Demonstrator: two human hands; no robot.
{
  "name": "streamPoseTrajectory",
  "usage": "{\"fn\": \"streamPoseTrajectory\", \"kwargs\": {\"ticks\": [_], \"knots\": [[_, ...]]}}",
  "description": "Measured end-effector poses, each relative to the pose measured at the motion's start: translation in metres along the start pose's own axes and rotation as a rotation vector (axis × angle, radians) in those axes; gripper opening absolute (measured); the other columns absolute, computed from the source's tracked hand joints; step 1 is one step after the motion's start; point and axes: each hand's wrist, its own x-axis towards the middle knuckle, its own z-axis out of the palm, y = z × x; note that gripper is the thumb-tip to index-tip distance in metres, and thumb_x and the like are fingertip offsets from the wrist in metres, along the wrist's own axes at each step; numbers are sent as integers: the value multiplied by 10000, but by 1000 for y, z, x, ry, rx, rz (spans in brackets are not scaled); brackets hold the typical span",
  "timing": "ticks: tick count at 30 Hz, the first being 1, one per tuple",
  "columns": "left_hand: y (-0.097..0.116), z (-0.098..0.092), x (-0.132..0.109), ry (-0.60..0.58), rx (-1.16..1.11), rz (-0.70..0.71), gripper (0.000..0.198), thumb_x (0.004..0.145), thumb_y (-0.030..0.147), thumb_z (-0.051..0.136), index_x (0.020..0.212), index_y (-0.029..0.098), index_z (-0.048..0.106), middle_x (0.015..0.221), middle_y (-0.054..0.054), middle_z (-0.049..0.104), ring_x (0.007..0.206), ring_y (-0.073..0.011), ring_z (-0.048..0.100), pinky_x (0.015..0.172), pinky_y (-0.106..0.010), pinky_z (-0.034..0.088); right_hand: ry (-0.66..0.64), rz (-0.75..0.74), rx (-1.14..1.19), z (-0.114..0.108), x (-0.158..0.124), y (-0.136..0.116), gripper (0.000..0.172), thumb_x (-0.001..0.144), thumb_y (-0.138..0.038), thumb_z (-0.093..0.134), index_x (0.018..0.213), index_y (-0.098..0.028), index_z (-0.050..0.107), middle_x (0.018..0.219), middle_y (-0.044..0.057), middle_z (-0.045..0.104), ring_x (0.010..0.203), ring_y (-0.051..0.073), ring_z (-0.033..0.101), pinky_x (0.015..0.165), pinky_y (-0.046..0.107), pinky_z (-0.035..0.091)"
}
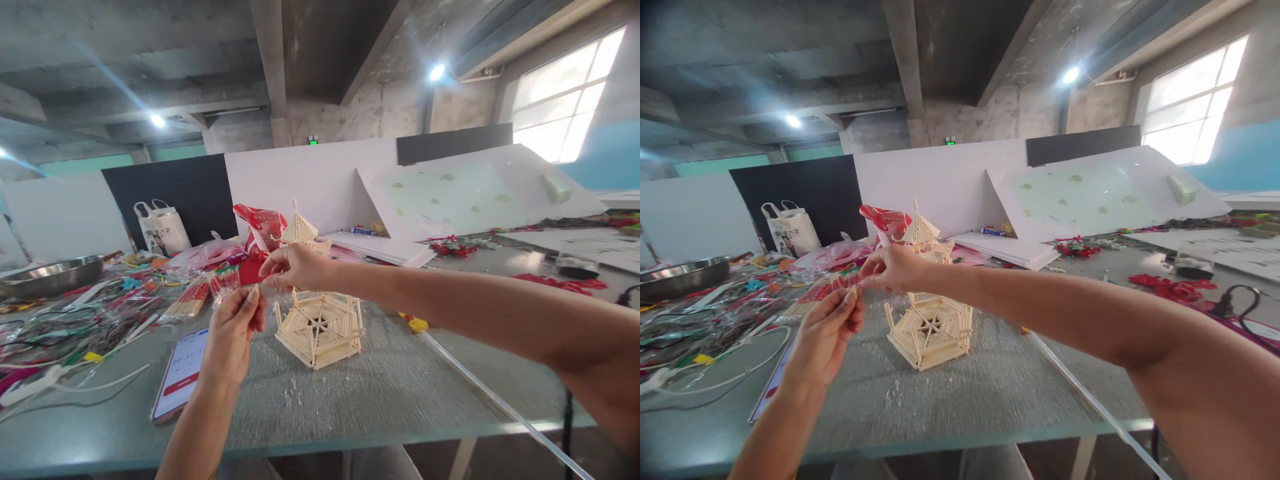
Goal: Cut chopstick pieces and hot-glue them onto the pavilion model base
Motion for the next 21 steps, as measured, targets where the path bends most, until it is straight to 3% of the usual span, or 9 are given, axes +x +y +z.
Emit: {"fn": "streamPoseTrajectory", "kwargs": {"ticks": [4, 8, 11, 14, 16, 18, 21], "knots": [[-13, -17, -25, 75, 131, 87, 178, 799, 322, 591, 724, 160, 595, 655, 40, 539, 526, -37, 425, 462, -144, 351, 213, -140, -255, -19, -32, -30, 154, 779, -240, 586, 841, -117, 654, 689, 3, 588, 586, 62, 499, 541, 206, 382], [-38, -35, -50, 145, 130, -84, 209, 747, 368, 644, 776, 164, 611, 681, 21, 595, 543, -50, 464, 470, -150, 375, 276, -150, -328, -29, -81, -67, 119, 793, -207, 569, 797, -127, 657, 627, -22, 562, 565, 53, 473, 549, 205, 367], [-54, -37, -60, 188, 10, -242, 286, 650, 375, 727, 780, 143, 621, 700, -8, 643, 535, -54, 490, 450, -146, 386, 354, -120, -274, -19, -112, -76, 121, 806, -233, 565, 800, -145, 648, 661, -15, 564, 576, 60, 472, 518, 197, 355], [-60, -33, -63, 235, -111, -342, 328, 561, 329, 789, 764, 127, 630, 700, -27, 673, 519, -59, 531, 440, -146, 417, 455, 6, -86, 15, -133, -56, 188, 837, -311, 527, 787, -152, 613, 600, -25, 504, 517, 59, 433, 452, 188, 322], [-61, -31, -62, 252, -154, -400, 320, 540, 284, 800, 760, 120, 636, 708, -45, 693, 525, -77, 576, 452, -160, 456, 438, 130, 25, 49, -139, -29, 236, 860, -325, 472, 750, -150, 586, 574, -27, 482, 496, 64, 429, 439, 186, 318], [-60, -30, -60, 231, -170, -453, 288, 553, 247, 791, 757, 113, 640, 722, -66, 708, 540, -97, 612, 463, -172, 483, 429, 204, -77, 81, -137, -1, 196, 840, -256, 474, 723, -151, 592, 574, -15, 509, 514, 78, 436, 463, 198, 320], [-58, -31, -59, 188, -192, -471, 243, 588, 230, 771, 755, 115, 638, 735, -74, 721, 564, -119, 646, 488, -187, 508, 428, 163, -268, 112, -128, 29, 169, 813, -170, 467, 749, -160, 623, 683, 19, 587, 612, 105, 510, 580, 228, 365]]}}
